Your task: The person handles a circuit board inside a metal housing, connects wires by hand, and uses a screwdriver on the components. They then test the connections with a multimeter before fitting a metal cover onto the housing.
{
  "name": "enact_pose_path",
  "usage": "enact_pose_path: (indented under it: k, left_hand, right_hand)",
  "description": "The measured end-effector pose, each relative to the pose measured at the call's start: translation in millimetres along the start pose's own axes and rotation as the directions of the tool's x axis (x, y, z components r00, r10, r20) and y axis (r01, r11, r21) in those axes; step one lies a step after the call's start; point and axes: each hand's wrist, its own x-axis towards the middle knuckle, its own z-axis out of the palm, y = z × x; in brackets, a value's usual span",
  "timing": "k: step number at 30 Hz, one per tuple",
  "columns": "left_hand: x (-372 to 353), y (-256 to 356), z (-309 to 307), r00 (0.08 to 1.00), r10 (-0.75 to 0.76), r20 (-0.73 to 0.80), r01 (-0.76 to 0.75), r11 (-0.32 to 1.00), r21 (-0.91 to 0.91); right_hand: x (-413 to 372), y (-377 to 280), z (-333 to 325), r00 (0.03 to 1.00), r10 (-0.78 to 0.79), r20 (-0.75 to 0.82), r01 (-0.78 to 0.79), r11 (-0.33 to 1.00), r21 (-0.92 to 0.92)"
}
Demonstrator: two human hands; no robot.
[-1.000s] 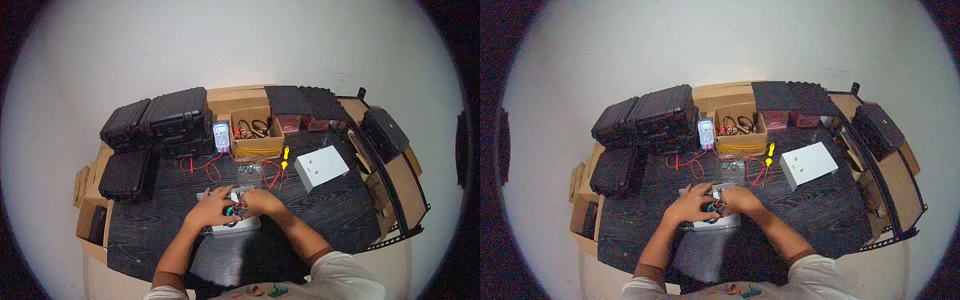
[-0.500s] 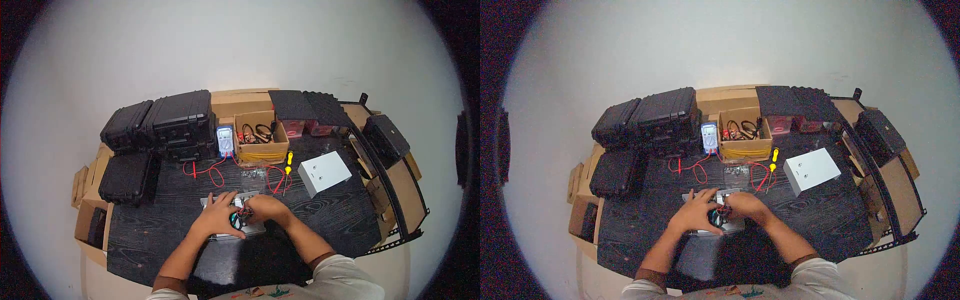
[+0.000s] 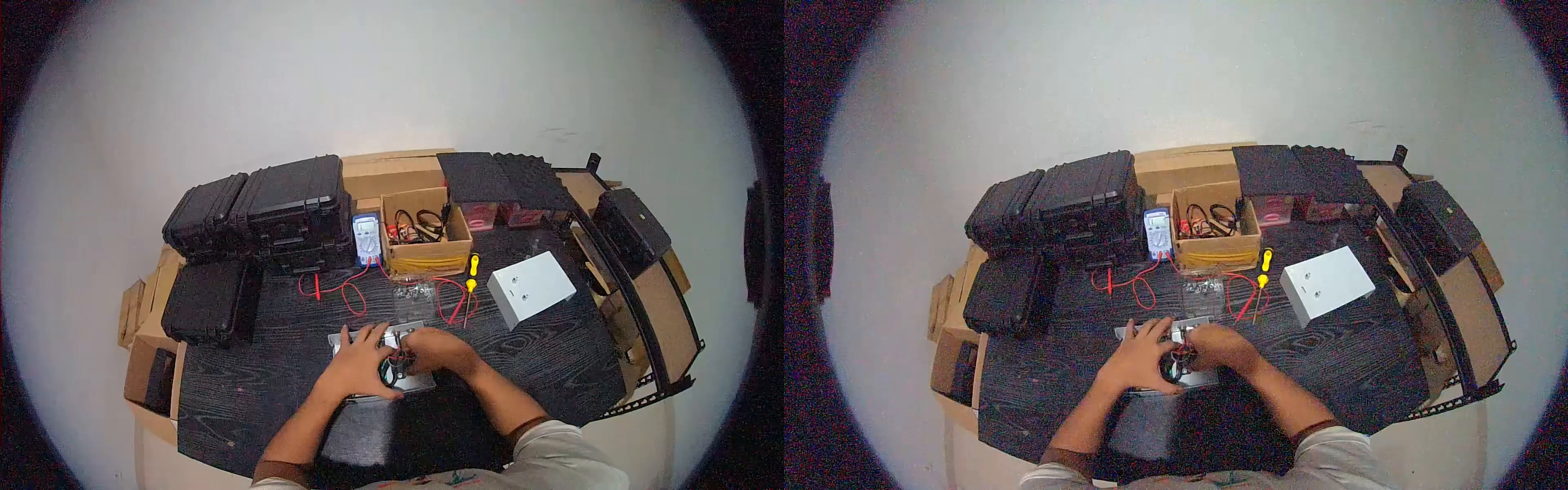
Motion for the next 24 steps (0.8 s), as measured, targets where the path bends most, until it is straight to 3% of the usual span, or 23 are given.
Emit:
enact_pose_path:
  k: [2, 17, 23, 24]
  left_hand:
    - [0.7, -0.1, 1.5, 1.0, 0.001, -0.004, -0.001, 1.0, 0.0]
    - [0.6, 2.2, -0.7, 1.0, 0.004, 0.026, -0.005, 0.999, 0.039]
    - [4.8, 1.9, 2.0, 0.999, 0.027, -0.021, -0.027, 0.999, 0.023]
    - [4.4, 1.7, -1.7, 0.998, 0.03, -0.053, -0.031, 0.999, -0.023]
  right_hand:
    - [-0.5, 3.5, 3.1, 0.998, -0.034, -0.047, 0.033, 0.999, -0.006]
    - [-3.6, -6.8, -8.5, 0.999, 0.02, 0.045, -0.02, 1.0, -0.007]
    - [-6.0, 3.9, -20.7, 0.995, -0.055, -0.08, 0.063, 0.994, 0.089]
    - [-7.7, 3.1, -30.7, 0.976, -0.027, -0.216, 0.058, 0.989, 0.138]
